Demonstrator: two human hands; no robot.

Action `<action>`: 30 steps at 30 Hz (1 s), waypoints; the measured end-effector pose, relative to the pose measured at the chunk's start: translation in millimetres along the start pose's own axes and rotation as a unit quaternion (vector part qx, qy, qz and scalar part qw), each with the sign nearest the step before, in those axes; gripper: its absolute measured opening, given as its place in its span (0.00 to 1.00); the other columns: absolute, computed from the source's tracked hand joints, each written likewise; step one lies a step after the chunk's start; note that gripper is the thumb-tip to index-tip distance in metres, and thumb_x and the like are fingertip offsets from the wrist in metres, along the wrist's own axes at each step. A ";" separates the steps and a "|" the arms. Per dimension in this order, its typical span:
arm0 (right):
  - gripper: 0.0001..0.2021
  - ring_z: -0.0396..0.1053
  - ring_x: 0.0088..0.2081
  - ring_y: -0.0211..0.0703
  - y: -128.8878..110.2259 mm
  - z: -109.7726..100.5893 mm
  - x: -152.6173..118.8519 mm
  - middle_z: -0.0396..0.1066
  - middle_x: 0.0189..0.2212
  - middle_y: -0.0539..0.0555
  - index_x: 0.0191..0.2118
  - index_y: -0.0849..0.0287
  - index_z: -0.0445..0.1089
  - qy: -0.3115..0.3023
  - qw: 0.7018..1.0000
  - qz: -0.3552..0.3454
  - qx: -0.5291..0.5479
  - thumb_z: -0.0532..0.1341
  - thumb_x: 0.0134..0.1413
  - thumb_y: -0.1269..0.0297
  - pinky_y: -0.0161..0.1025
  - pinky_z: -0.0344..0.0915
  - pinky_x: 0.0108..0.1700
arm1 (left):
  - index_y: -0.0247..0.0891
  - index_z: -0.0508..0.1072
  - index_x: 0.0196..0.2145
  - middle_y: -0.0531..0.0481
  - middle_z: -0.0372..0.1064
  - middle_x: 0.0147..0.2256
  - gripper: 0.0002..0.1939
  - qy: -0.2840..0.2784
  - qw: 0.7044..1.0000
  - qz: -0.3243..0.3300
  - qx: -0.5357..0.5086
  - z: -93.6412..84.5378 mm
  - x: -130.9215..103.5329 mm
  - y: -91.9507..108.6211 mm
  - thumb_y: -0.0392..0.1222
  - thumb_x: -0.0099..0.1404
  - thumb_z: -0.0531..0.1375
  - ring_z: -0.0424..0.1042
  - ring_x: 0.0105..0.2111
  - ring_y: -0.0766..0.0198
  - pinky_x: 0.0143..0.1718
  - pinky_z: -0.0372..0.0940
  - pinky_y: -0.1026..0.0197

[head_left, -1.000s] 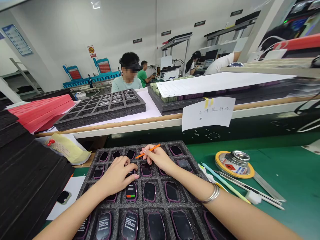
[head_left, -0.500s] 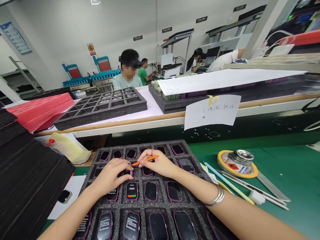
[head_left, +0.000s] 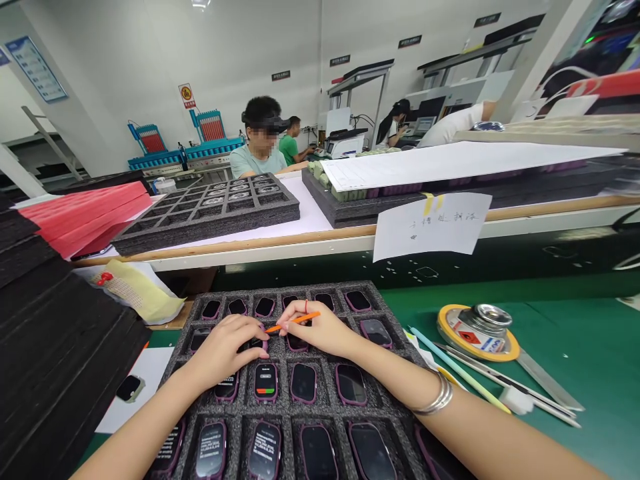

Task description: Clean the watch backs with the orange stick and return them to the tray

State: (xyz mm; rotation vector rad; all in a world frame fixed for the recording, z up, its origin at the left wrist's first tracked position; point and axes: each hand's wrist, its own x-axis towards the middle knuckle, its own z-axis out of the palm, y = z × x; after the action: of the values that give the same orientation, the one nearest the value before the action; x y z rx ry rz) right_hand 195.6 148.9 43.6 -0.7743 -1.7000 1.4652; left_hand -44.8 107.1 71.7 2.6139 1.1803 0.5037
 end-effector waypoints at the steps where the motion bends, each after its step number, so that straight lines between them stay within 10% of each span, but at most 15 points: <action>1: 0.10 0.75 0.34 0.44 -0.5 0.0 -0.2 0.79 0.30 0.55 0.34 0.59 0.74 0.000 1.000 -0.001 -0.001 0.67 0.54 0.56 0.40 0.67 0.40 | 0.43 0.74 0.42 0.46 0.75 0.48 0.08 0.000 1.000 0.000 0.001 0.0 0.0 0.1 0.48 0.70 0.62 0.73 0.48 0.52 0.51 0.66 0.50; 30: 0.12 0.77 0.39 0.49 1.8 -0.8 -1.9 0.80 0.33 0.56 0.34 0.58 0.76 -0.004 1.000 -0.018 -0.023 0.66 0.56 0.53 0.45 0.69 0.46 | 0.43 0.65 0.42 0.49 0.73 0.45 0.17 0.023 0.994 -0.094 -0.045 8.1 -4.2 -0.4 0.45 0.63 0.69 0.72 0.48 0.51 0.49 0.66 0.51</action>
State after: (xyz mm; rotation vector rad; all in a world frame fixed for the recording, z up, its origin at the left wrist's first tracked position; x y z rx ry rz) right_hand 197.2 148.0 41.6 -0.7590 -1.7507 1.4102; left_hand -44.4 103.7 63.2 2.3979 1.3685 0.5664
